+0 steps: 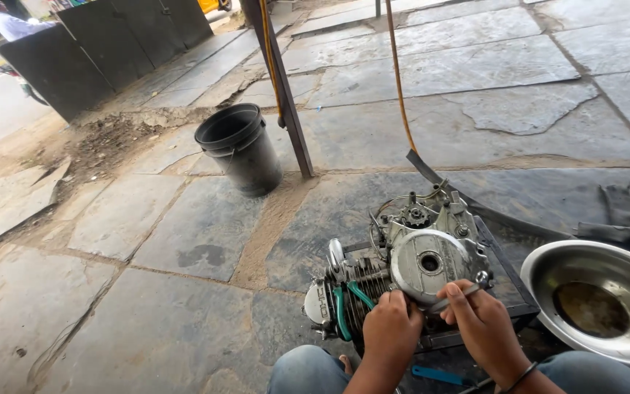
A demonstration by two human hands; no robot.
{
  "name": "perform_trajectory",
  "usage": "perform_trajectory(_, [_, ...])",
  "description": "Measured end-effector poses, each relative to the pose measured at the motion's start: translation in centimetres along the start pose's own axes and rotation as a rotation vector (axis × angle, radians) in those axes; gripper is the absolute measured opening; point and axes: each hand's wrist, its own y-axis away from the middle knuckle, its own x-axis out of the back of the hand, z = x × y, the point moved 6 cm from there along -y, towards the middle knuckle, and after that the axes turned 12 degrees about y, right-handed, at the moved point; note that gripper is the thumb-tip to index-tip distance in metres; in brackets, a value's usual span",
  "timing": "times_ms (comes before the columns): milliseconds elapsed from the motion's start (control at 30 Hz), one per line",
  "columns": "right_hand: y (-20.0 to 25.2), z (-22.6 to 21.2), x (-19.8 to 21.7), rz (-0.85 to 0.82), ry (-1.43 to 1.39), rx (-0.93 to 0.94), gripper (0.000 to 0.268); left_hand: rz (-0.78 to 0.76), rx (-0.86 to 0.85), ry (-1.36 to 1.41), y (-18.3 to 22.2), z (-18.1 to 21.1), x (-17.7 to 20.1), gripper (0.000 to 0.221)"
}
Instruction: The person is repairing and assembling a motorcycle engine using various hand tools.
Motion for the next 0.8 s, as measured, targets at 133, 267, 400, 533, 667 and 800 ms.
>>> perform_trajectory(133, [-0.6, -0.6, 0.8, 0.035, 0.06, 0.001, 0.037, -0.022, 0.006, -0.022, 0.0, 0.1, -0.1, 0.027])
perform_trajectory(267, [-0.5, -2.1, 1.3, 0.06, 0.124, 0.01, 0.036, -0.06, 0.047, -0.025, 0.0, 0.6, 0.3, 0.029])
perform_trajectory(400, [-0.1, -3.0, 2.0, 0.046, 0.178, 0.03, 0.036, -0.064, 0.083, -0.024, -0.2, 0.7, 0.9, 0.029])
perform_trajectory(533, [0.1, -2.9, 2.4, 0.016, 0.147, 0.095, 0.034, -0.032, 0.031, -0.027, 0.1, 1.0, 1.2, 0.027])
perform_trajectory(667, [0.4, -3.4, 2.9, 0.018, 0.128, 0.132, 0.033, -0.062, 0.017, -0.103, 0.4, 0.6, 0.2, 0.023])
perform_trajectory(800, [1.1, -4.8, 3.2, -0.005, 0.207, 0.183, 0.029, -0.028, -0.146, -0.196, 0.8, 1.2, -0.1, 0.018])
